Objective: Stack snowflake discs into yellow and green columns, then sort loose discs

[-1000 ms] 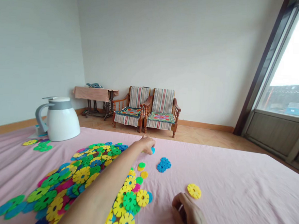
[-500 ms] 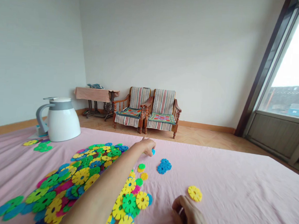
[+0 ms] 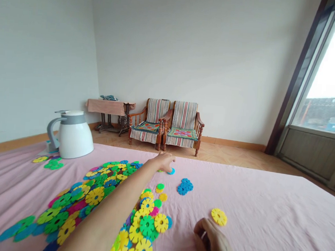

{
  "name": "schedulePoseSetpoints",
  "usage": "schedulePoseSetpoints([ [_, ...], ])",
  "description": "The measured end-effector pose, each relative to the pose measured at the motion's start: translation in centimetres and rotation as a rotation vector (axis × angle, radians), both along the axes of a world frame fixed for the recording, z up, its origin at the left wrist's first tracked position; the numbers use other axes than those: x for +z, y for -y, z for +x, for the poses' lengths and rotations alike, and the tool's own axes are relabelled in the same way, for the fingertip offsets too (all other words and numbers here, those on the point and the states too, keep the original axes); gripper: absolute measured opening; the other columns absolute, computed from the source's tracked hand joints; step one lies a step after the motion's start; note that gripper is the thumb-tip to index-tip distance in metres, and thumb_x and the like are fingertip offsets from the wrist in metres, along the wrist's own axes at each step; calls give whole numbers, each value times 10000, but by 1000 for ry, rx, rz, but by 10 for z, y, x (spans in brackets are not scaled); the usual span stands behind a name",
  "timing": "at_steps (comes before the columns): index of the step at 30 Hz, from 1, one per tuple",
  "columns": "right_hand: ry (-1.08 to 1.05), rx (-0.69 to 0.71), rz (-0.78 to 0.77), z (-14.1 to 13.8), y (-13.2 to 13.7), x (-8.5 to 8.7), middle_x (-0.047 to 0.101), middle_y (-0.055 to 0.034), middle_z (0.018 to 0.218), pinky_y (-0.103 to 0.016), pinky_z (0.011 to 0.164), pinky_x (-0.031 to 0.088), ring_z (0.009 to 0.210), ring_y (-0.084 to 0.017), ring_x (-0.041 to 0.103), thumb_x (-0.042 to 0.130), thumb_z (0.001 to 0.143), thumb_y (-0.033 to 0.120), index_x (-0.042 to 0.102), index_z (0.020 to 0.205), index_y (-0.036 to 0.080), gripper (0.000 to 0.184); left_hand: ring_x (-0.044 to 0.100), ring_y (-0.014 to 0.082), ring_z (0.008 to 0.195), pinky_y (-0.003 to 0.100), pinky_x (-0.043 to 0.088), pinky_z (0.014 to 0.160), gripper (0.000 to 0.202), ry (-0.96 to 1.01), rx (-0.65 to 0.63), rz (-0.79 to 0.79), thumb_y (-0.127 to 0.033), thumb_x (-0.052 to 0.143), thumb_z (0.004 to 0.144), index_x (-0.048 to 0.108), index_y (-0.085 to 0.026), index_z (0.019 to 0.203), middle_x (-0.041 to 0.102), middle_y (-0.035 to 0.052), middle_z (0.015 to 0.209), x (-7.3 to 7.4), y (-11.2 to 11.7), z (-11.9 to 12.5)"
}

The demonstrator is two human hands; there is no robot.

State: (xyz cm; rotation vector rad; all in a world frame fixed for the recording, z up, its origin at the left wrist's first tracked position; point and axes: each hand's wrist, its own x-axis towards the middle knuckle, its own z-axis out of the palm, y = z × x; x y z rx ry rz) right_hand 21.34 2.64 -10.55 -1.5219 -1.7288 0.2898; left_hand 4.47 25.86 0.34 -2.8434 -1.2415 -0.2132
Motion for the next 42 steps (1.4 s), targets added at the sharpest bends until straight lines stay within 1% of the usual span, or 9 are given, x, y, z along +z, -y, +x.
schedulePoseSetpoints([
  [8,25,1,24,-2,5,7,512,34,584,-211,512,356,493,-103,476,429,780,241,469,668,212,123,595,130,844,210,431,765,256,287,18,78,-130,463,764,584,-174,986,639,19,968,40,86,-89],
  [12,36,-15,3,-3,6,9,514,32,578,-221,505,352,496,-110,479,416,772,236,465,672,212,114,603,126,766,191,433,687,224,254,125,-24,-158,494,741,628,-198,916,660,-11,885,28,117,-141],
  [16,38,13,-35,-1,5,10,526,27,583,-226,510,368,511,-116,499,425,751,224,469,669,209,94,601,175,806,237,428,742,216,199,189,-43,-186,566,685,669,-195,875,669,17,880,9,124,-165],
  [20,57,21,-49,1,4,9,527,23,592,-231,517,378,515,-117,502,419,750,222,473,674,205,95,572,212,921,272,395,840,276,180,200,-46,-217,611,656,672,-221,925,661,28,944,-5,123,-159],
  [26,29,4,-30,-1,5,10,528,27,576,-226,510,371,506,-117,493,419,757,237,480,664,206,116,578,202,831,269,393,792,130,251,221,-59,-164,547,695,667,-204,726,661,21,783,-20,123,-145],
  [31,25,14,-44,0,5,11,537,22,575,-229,506,378,506,-121,504,433,742,236,494,665,202,104,581,184,725,273,416,721,205,401,275,-99,-211,470,785,623,-167,655,632,19,681,-16,124,-147],
  [35,31,1,-29,2,4,13,545,16,576,-236,506,392,498,-125,512,449,740,244,510,655,206,112,588,158,646,242,444,599,218,544,297,-191,-224,422,817,611,-120,849,630,29,706,-12,128,-138],
  [38,-4,8,32,-3,10,21,583,-10,657,-240,521,415,538,-129,532,432,789,275,565,748,201,158,614,142,699,217,464,605,265,634,253,-283,-204,446,804,564,-120,1026,652,35,812,-17,149,-115],
  [42,-136,93,40,-24,25,41,621,-30,738,-226,550,438,607,-132,561,439,839,380,592,913,201,247,593,136,679,212,452,599,258,824,111,-458,-207,533,765,588,-173,1015,631,10,766,-28,201,-75],
])
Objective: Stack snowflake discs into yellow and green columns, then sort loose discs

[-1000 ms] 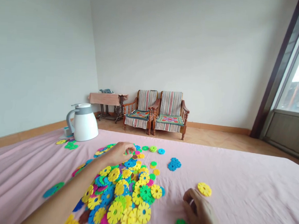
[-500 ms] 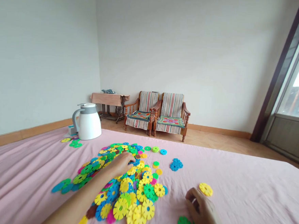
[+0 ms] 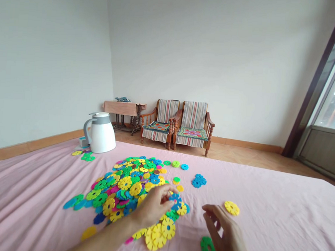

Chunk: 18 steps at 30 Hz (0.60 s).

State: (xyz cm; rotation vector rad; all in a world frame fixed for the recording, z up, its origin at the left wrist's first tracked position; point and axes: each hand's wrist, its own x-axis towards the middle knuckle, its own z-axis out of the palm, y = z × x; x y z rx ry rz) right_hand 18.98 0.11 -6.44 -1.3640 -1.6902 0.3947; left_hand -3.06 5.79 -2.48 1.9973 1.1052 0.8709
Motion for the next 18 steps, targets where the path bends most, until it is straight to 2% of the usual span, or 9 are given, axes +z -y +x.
schedulePoseSetpoints([
  [4,-143,187,-171,-24,14,15,613,-12,679,-213,539,422,602,-127,547,429,847,465,580,870,187,318,584,132,656,214,445,606,290,34,-62,-83,-194,564,760,582,-217,1048,626,-9,707,-9,41,28],
  [7,-210,249,-262,-29,15,16,556,9,611,-201,499,391,558,-110,507,439,832,494,547,732,176,351,605,138,685,220,458,636,320,55,-71,-115,-177,554,755,567,-204,1073,650,4,739,-9,48,31],
  [9,-244,228,-286,-25,11,12,510,27,569,-197,471,371,527,-102,487,458,812,505,518,686,177,357,616,142,718,220,461,643,306,26,-46,-72,-175,538,755,578,-205,1057,663,8,774,-5,44,23],
  [13,-264,122,-270,-6,-4,3,519,30,553,-203,456,374,496,-103,498,470,793,449,514,676,179,297,619,154,767,228,470,662,195,-51,130,119,-256,498,809,621,-206,952,672,21,824,4,24,-11],
  [16,-149,17,-282,8,-25,0,523,37,492,-201,421,362,424,-96,484,487,764,363,519,625,181,231,621,157,762,236,476,676,180,-67,240,232,-277,467,836,617,-205,906,676,17,827,2,9,-34],
  [18,-74,-48,-279,16,-43,0,545,29,470,-201,415,359,402,-96,497,495,747,330,524,598,178,214,621,154,748,233,473,667,169,-97,261,270,-264,459,842,612,-211,890,674,3,808,-2,4,-42],
])
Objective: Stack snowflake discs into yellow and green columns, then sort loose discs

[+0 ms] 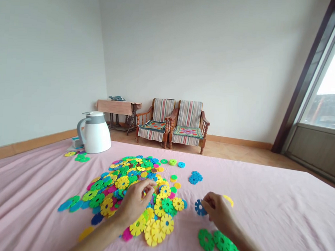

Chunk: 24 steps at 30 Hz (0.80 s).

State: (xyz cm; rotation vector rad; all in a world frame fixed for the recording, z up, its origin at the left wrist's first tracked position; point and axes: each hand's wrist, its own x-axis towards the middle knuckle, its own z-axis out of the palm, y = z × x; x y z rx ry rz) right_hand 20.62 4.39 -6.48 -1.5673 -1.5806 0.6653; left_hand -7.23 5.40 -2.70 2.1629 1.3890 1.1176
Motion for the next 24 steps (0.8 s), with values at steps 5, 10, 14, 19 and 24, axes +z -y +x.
schedulePoseSetpoints([
  [5,-89,-137,-38,9,-33,-3,679,-63,663,-216,409,374,461,-132,600,447,776,378,570,752,146,263,605,154,794,248,446,745,183,-158,-74,83,-203,448,843,628,-231,852,665,-3,839,-1,4,0],
  [10,-53,-61,1,0,-9,-8,666,-28,627,-232,444,405,454,-128,583,449,793,405,561,735,173,264,590,162,787,249,436,719,163,-255,-4,70,-197,452,823,612,-215,806,645,12,834,22,-4,-24],
  [14,-97,19,5,-4,21,-9,638,-8,631,-236,485,430,487,-120,570,409,830,413,550,735,189,282,577,148,694,234,424,649,104,-349,121,-28,-191,492,739,585,-189,786,626,5,817,37,-18,-71],
  [19,-147,-9,-6,8,20,-19,620,-12,623,-248,482,443,490,-131,560,456,792,453,570,750,186,293,554,157,698,220,396,604,266,-518,133,-179,-241,617,599,570,-190,856,596,-9,836,31,-22,-111],
  [24,-184,-13,-50,13,14,-24,620,-11,617,-247,456,439,484,-140,558,499,746,472,580,728,192,292,527,167,681,223,362,564,229,-598,84,-181,-275,661,566,567,-185,755,571,-13,744,16,-24,-112],
])
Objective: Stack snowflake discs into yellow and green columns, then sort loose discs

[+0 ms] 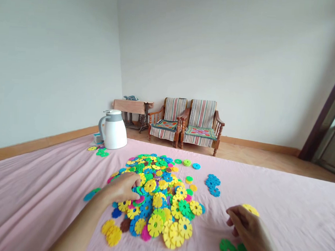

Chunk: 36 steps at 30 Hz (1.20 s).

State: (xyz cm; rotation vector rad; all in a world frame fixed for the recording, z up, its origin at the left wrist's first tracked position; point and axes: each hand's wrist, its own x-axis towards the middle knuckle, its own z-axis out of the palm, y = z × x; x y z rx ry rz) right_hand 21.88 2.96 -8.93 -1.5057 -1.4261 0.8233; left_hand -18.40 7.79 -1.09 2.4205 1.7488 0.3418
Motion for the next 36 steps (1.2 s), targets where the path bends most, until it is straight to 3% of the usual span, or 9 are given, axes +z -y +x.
schedulePoseSetpoints([
  [4,0,15,-10,-2,3,-1,614,-7,621,-243,458,433,489,-138,554,487,758,480,573,734,195,298,525,150,645,219,361,554,204,63,-11,19,-253,644,590,570,-193,770,558,-29,704,-1,-1,15],
  [9,19,19,-7,-3,4,-5,593,-4,629,-240,447,410,474,-127,530,444,801,482,553,774,187,315,582,144,677,217,435,593,151,419,-61,-75,-193,502,703,576,-163,830,612,2,747,-2,-4,43],
  [12,26,34,-16,-3,5,-5,586,-3,640,-238,448,405,476,-122,526,413,823,478,551,784,183,328,607,152,738,228,461,639,207,541,-108,-112,-135,470,694,590,-140,862,645,34,826,-6,-5,53],
  [19,85,21,23,-6,9,0,592,-7,611,-235,464,400,487,-127,526,426,811,464,573,736,189,321,590,177,902,264,456,794,402,447,-150,-24,-165,642,643,613,-214,1042,651,16,1007,-6,7,67],
  [26,89,7,68,-11,15,13,607,-8,562,-241,460,393,465,-135,530,456,785,433,601,692,199,291,582,212,968,311,434,866,316,290,-134,93,-280,692,671,640,-234,979,644,23,1025,-9,15,79],
  [30,108,17,91,-13,19,20,606,-7,556,-243,477,397,477,-138,538,461,787,421,604,679,201,283,564,229,1033,341,406,924,353,229,-130,159,-250,656,696,625,-241,1047,641,34,1092,-10,17,84],
  [33,128,13,94,-12,16,16,599,-3,558,-240,477,391,479,-135,532,448,796,421,601,685,201,291,549,212,1068,323,395,946,455,237,-149,190,-187,628,700,570,-248,1147,617,29,1154,-12,17,86],
  [36,154,14,88,-9,11,4,583,5,554,-235,468,376,466,-125,510,429,810,430,589,687,198,307,557,219,1032,325,415,914,464,248,-115,200,-246,685,669,584,-237,1122,625,35,1111,-14,15,83],
])
